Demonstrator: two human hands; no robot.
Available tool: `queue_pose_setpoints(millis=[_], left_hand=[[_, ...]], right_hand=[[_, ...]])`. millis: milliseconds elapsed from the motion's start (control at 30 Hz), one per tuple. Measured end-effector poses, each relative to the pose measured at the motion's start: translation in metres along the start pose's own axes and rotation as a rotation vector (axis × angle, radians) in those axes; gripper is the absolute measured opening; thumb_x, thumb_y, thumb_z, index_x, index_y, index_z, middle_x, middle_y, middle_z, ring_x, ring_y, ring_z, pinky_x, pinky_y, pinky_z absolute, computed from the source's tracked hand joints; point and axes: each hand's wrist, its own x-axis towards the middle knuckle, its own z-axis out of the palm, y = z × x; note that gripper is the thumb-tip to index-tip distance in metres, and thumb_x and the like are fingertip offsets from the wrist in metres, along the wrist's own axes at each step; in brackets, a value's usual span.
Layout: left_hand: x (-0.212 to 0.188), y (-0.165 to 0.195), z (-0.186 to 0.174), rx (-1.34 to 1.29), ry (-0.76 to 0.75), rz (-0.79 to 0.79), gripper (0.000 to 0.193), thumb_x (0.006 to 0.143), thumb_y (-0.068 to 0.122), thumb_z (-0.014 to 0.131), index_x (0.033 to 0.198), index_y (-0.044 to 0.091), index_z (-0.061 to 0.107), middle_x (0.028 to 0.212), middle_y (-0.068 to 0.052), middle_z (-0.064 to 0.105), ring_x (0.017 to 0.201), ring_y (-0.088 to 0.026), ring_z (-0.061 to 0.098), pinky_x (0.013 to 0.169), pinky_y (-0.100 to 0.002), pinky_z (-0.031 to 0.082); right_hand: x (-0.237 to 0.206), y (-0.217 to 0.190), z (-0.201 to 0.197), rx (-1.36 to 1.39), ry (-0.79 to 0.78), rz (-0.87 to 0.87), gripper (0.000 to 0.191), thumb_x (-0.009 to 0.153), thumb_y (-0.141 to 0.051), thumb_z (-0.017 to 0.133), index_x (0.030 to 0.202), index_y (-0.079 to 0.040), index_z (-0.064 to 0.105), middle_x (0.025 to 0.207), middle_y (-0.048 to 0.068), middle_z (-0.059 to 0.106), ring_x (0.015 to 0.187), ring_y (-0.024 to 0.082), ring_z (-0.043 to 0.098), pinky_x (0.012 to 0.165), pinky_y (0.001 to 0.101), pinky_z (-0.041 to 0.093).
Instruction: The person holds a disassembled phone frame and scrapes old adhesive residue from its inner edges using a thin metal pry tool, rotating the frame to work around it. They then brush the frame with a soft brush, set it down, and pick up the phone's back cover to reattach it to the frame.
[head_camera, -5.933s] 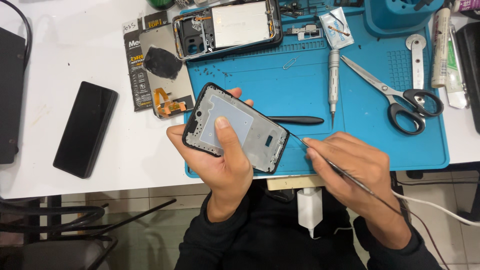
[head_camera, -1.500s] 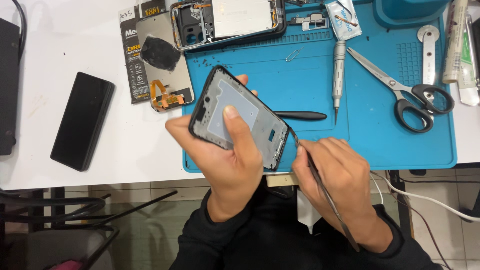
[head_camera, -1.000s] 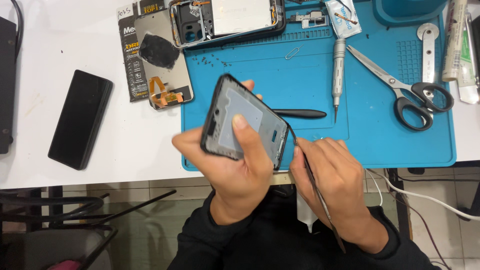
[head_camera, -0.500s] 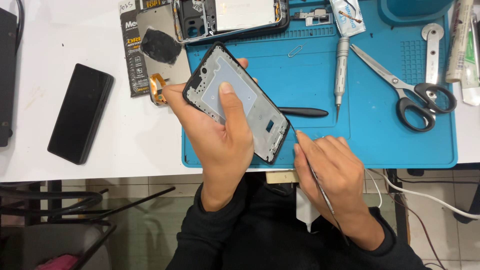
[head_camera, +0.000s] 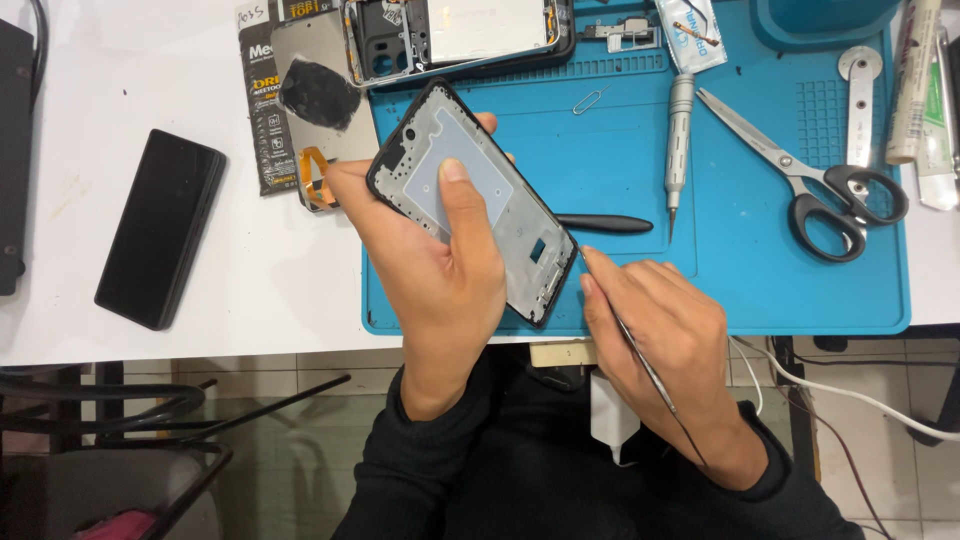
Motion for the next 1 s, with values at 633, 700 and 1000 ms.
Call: queue_pose_setpoints(millis=[633,700,1000], left_hand=[[-0.0032,-0.0013,-0.0003,0.013,-0.004,0.009,0.022,0.115,0.000,0.048,0.116,0.001,0.026,0.129,-0.030,0.066,0.102,-0.016,0.068,0.091,-0.028,0.059],[-0.0016,-0.0019,-0.0004,0.027,0.001,0.016,0.021,0.115,0.000,0.048,0.118,0.001,0.027,0.129,-0.029,0.066,0.102,-0.016,0.068,0.092,-0.028,0.058],[0.0005,-0.0024,-0.0018,0.046,0.002,0.011,0.021,0.115,0.001,0.049,0.117,0.001,0.028,0.127,-0.027,0.068,0.100,-0.016,0.069,0.091,-0.028,0.059]], right_hand=[[0.0051,-0.0018,-0.0034,0.007,-0.022,-0.008,0.027,0.092,0.006,0.072,0.119,0.008,0.069,0.069,0.010,0.057,0.060,0.020,0.056,0.057,0.0330,0.044],[0.0053,-0.0018,-0.0051,-0.019,-0.036,0.016,0.026,0.091,0.006,0.073,0.117,0.008,0.071,0.066,0.011,0.054,0.057,0.021,0.052,0.054,0.0349,0.041],[0.0056,0.0015,-0.0040,0.029,-0.014,0.042,0.025,0.092,0.005,0.072,0.117,0.007,0.072,0.066,0.009,0.053,0.058,0.018,0.051,0.055,0.0331,0.041]])
